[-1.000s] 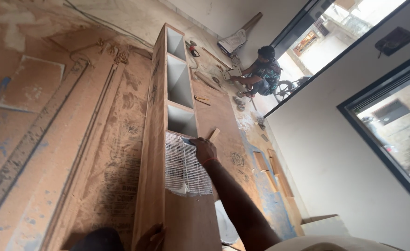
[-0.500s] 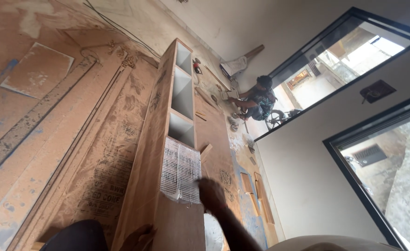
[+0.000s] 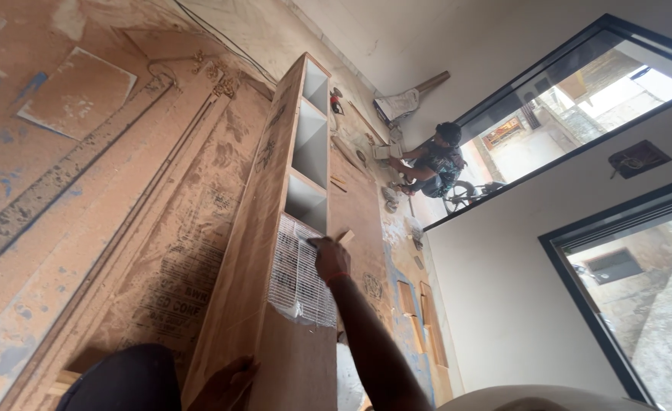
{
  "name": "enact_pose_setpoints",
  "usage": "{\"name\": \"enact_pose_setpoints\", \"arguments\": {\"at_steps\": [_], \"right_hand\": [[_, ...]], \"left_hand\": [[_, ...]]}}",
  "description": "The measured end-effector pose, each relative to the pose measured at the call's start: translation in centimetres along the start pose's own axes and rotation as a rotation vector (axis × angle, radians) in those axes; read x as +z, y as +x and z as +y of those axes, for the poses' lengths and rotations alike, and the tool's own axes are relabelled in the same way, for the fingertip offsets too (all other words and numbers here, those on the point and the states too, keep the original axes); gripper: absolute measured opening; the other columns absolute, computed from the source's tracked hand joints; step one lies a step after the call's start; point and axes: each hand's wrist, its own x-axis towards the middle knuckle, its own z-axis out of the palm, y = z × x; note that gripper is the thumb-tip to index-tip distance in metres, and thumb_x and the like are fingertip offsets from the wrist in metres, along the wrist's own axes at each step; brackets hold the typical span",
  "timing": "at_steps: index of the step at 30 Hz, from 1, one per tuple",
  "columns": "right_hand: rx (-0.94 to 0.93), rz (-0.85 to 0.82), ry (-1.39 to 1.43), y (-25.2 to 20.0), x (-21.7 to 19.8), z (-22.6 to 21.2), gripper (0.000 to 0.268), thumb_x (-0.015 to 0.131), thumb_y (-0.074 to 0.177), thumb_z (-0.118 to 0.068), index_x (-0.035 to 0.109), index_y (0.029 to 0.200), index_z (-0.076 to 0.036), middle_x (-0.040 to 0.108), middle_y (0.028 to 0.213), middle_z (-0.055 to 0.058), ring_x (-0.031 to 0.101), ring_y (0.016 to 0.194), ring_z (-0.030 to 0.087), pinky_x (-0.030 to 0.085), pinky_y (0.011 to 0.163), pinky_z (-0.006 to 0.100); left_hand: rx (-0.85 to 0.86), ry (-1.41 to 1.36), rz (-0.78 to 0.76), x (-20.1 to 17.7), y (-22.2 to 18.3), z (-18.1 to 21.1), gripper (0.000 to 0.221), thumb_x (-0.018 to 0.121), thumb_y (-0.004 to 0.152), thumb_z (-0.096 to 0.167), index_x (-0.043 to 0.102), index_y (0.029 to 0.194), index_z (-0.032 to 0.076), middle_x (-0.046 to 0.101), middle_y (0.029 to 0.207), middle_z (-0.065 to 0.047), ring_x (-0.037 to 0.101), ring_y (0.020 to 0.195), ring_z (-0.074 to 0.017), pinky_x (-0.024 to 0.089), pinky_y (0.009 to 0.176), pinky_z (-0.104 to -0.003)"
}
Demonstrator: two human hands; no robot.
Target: Applying white adhesive and mesh tape to the side of a wooden cabinet or shelf unit.
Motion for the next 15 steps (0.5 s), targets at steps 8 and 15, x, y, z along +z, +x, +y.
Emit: {"name": "enact_pose_setpoints", "arguments": {"at_steps": [8, 15], "right_hand": [[-0.102, -0.026, 0.046, -12.4, -5.5, -4.0, 0.038, 0.05, 0.093, 0.0, 0.077, 0.114, -0.016, 0.076, 0.113, 0.01, 0.071, 0.105, 0.032, 0.055, 0.092, 0.046], [-0.092, -0.044, -0.029, -6.6, -4.6, -0.9, 0.037, 0.05, 0.092, -0.003, 0.076, 0.114, -0.016, 0.076, 0.119, 0.009, 0.073, 0.102, 0.029, 0.057, 0.09, 0.045]], "left_hand": [[-0.811, -0.555, -0.248, -1.3, 4.1, 0.4, 0.056, 0.045, 0.11, 0.047, 0.048, 0.15, 0.009, 0.049, 0.157, -0.018, 0.046, 0.149, -0.0329, 0.037, 0.126, -0.047], [-0.041, -0.072, -0.036, -2.9, 0.9, 3.2, 0.069, 0.045, 0.102, 0.059, 0.04, 0.156, 0.016, 0.039, 0.158, -0.022, 0.039, 0.147, -0.0367, 0.033, 0.12, -0.052]]}}
